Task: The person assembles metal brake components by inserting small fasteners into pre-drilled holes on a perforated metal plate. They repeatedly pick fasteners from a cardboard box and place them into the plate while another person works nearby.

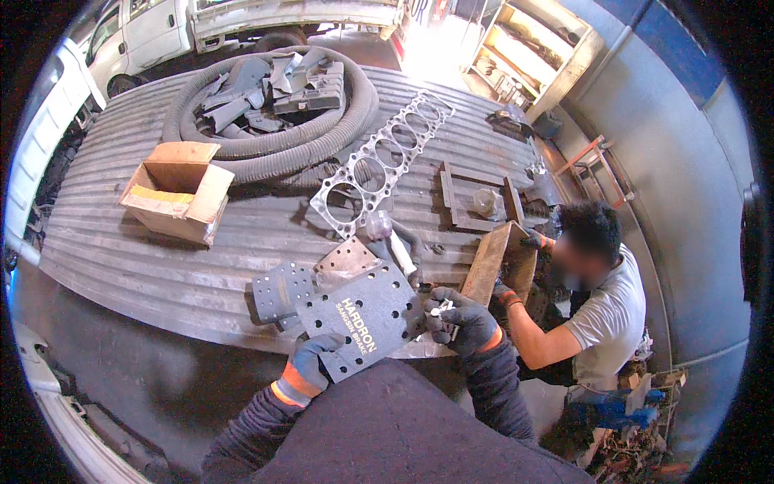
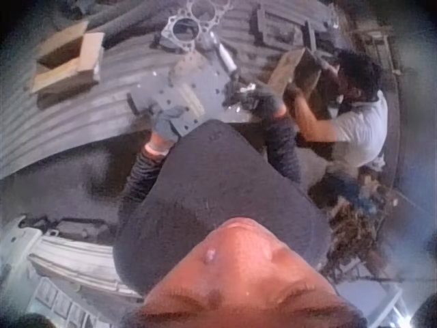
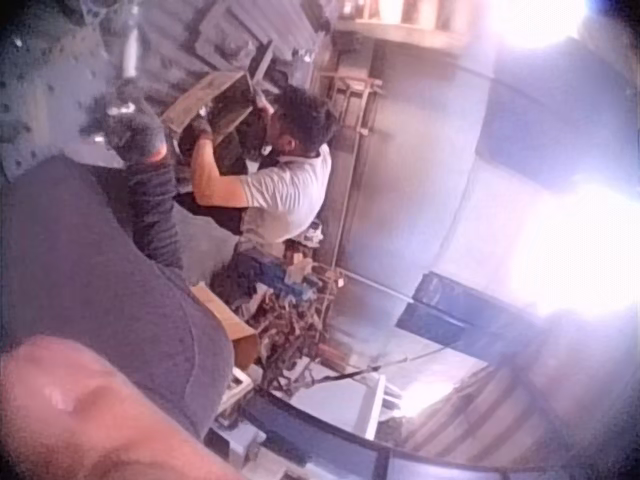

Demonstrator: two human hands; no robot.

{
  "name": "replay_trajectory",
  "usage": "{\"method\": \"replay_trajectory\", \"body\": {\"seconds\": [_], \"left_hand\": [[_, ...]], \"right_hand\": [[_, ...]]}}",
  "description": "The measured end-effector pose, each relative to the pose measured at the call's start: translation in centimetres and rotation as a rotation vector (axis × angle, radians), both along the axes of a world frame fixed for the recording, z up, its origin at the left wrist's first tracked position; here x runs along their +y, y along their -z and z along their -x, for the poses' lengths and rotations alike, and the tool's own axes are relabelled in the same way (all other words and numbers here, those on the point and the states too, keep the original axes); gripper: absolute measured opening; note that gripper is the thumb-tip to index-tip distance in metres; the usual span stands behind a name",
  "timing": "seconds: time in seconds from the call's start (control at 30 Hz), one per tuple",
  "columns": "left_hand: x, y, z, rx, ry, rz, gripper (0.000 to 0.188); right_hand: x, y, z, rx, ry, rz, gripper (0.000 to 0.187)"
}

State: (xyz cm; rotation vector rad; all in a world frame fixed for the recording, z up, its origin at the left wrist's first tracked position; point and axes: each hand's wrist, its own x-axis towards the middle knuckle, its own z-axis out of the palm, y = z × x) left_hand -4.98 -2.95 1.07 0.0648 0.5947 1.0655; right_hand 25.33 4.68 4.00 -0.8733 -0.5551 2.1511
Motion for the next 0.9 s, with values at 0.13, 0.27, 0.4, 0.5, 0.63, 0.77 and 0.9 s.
{"method": "replay_trajectory", "body": {"seconds": [0.13,0.27,0.4,0.5,0.63,0.77,0.9], "left_hand": [[-0.1,0.0,0.1,-0.024,0.000,-0.005,0.058],[-0.2,2.1,0.7,0.007,0.041,0.029,0.057],[-0.2,3.4,1.0,-0.005,0.063,0.072,0.055],[0.0,2.8,0.9,-0.003,0.047,0.027,0.053],[0.0,1.8,0.5,0.013,0.011,0.029,0.048],[-0.3,1.2,0.8,0.046,0.015,0.114,0.039],[-1.3,2.8,1.1,0.008,0.006,0.133,0.027]], "right_hand": [[0.0,-1.8,1.9,0.012,0.045,-0.007,0.043],[0.1,-1.6,2.2,-0.034,0.092,0.022,0.042],[0.7,-0.1,2.1,-0.126,0.035,-0.083,0.041],[0.5,-1.5,2.2,-0.003,-0.032,-0.126,0.043],[0.9,0.1,1.9,-0.204,0.019,-0.168,0.049],[1.2,0.5,2.4,-0.259,0.012,-0.179,0.051],[0.8,-0.8,2.8,-0.198,0.040,-0.061,0.049]]}}
